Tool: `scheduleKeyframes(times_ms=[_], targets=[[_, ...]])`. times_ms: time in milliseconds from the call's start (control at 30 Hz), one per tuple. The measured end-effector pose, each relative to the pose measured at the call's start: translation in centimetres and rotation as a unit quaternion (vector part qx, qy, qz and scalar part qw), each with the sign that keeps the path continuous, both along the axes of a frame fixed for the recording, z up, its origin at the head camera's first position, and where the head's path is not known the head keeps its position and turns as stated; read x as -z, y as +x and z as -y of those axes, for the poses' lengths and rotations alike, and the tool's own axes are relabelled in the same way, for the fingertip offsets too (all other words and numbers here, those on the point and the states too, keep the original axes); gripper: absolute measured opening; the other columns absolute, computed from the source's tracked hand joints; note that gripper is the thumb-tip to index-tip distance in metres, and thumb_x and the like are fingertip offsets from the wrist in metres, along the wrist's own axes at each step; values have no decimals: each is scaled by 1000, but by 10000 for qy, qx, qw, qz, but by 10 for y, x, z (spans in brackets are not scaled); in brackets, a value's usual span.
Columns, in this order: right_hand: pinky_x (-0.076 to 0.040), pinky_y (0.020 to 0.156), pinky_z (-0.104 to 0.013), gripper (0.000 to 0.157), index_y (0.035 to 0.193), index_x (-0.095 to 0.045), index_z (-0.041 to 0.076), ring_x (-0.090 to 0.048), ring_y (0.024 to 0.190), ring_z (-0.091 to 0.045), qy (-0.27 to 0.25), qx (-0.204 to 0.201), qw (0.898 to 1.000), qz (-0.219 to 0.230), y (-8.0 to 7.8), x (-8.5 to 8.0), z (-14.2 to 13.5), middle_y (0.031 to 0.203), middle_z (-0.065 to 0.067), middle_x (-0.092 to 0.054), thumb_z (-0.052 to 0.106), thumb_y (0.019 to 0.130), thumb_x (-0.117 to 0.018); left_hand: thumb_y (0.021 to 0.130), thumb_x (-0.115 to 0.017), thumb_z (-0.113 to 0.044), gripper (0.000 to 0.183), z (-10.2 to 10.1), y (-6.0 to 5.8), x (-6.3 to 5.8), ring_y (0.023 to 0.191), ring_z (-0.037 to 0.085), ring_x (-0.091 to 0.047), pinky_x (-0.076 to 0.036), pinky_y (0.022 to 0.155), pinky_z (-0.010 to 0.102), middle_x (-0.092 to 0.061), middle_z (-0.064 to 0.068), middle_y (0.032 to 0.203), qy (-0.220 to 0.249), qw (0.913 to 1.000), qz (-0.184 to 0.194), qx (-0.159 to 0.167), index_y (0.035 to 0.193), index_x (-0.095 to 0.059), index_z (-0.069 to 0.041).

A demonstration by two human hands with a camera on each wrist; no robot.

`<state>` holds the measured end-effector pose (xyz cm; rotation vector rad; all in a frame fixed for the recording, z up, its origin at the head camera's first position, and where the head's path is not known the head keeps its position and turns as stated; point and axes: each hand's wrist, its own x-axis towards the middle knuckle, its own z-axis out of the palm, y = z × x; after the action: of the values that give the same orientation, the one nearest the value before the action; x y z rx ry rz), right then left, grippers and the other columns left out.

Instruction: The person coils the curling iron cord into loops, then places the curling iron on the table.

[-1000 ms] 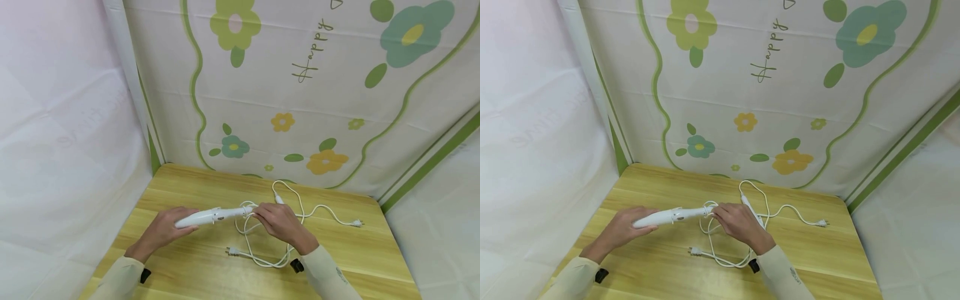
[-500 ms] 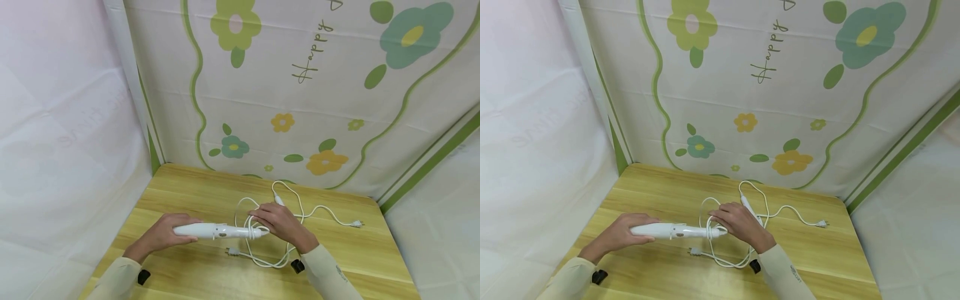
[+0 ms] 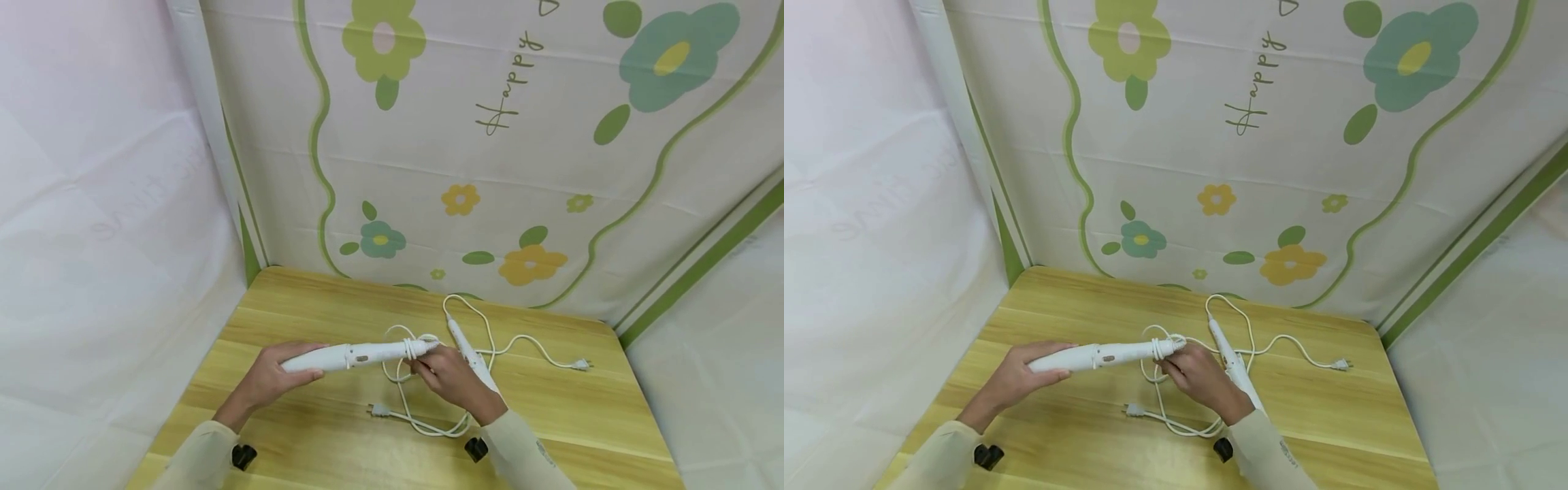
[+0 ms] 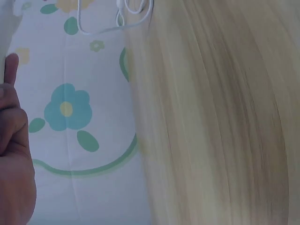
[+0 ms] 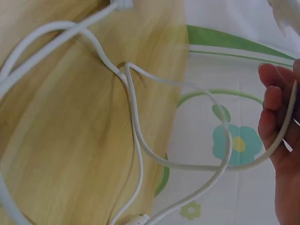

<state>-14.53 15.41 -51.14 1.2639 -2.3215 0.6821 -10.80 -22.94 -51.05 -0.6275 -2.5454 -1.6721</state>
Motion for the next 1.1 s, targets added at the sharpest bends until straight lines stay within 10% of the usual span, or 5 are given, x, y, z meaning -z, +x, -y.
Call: scheduleKeyframes(times_ms=[200,400,700,1100], targets=[[-48,57,-16,8,103,-80,14,-60,64,3,110,206,9990,-376,2,0,4,77,10,-73,13,105,-72,89,-93,-22,46,-5,0,-1,92,9,-72,-58,69,28,-81,9,126,-349,9962,-362,-715,133,-80,-21],[-53,59,-21,8,99,-79,12,-64,68,-1,238,364,9978,-502,4,-2,5,85,6,-79,16,104,-74,86,-95,-22,46,-9,-1,-2,91,6,-71,-56,68,25,-83,6,119,-725,9867,-981,-1078,129,-82,-20],[-30,55,-11,19,87,-66,15,-34,63,6,-100,452,9989,-42,3,-8,5,69,11,-50,5,97,-79,83,-96,-17,49,-13,-4,-4,82,7,-69,-55,65,26,-84,8,111,-809,9744,-1488,-1481,129,-81,-18],[-46,51,-17,17,99,-75,12,-52,59,2,-269,467,9951,-833,-1,-18,-6,76,8,-69,19,111,-66,78,-98,-11,52,2,-9,-3,76,7,-65,-52,62,25,-84,6,103,-1168,9505,-2062,-2009,127,-82,-17]])
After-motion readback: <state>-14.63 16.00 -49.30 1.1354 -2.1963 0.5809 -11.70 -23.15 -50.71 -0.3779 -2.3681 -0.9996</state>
